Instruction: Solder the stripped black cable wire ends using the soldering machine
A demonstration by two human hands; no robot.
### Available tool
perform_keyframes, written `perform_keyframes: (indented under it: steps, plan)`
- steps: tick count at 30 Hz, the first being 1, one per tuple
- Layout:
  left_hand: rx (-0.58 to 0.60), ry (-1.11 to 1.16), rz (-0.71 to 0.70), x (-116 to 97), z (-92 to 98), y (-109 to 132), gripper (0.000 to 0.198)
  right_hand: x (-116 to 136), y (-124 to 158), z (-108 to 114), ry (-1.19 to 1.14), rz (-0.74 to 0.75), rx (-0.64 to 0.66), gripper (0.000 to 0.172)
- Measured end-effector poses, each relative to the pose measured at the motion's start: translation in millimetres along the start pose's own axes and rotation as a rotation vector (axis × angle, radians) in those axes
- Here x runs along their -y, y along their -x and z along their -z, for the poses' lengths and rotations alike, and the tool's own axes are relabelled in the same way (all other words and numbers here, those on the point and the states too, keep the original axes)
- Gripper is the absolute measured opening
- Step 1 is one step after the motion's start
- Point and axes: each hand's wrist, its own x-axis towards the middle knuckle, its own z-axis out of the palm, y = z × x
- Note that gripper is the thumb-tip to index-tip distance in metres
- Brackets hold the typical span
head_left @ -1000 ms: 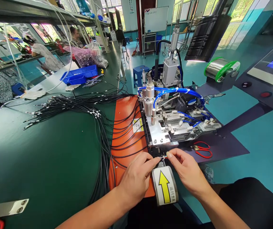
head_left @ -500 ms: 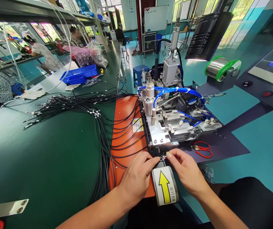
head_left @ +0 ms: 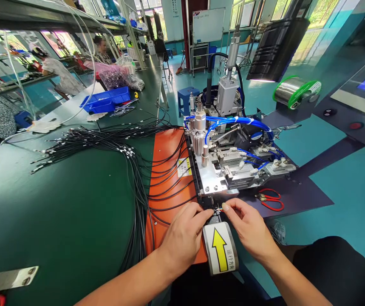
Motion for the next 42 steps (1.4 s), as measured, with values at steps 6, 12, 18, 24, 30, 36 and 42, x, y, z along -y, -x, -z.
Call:
perform_keyframes:
  steps: [6,12,18,24,30,36,42]
  plan:
    - [0.015,-0.034,-0.009,-2.0,1.7,-2.2,0.03,0.5,-1.2,0.5,0.019,-0.003,0.002,0.037]
    - [0.031,-0.087,-0.008,-1.3,1.0,-3.2,0.027,3.7,-1.4,0.3,0.054,-0.025,0.0,0.037]
    - [0.083,-0.177,-0.018,-0.7,0.9,-2.5,0.031,5.1,-1.6,1.0,0.082,-0.037,-0.012,0.036]
    - [0.11,-0.279,-0.047,-0.7,2.5,-2.3,0.029,7.4,-0.8,0.5,0.083,-0.026,-0.003,0.034]
    - [0.108,-0.419,-0.14,-0.7,3.9,-3.2,0.027,7.5,-1.2,0.6,0.083,0.0,0.006,0.035]
    - [0.127,-0.441,-0.156,1.3,5.1,-3.7,0.028,3.1,-6.7,0.7,0.044,-0.024,0.016,0.037]
    - [0.11,-0.423,-0.154,3.7,3.6,-1.5,0.028,5.9,0.5,2.1,-0.151,-0.171,0.04,0.041]
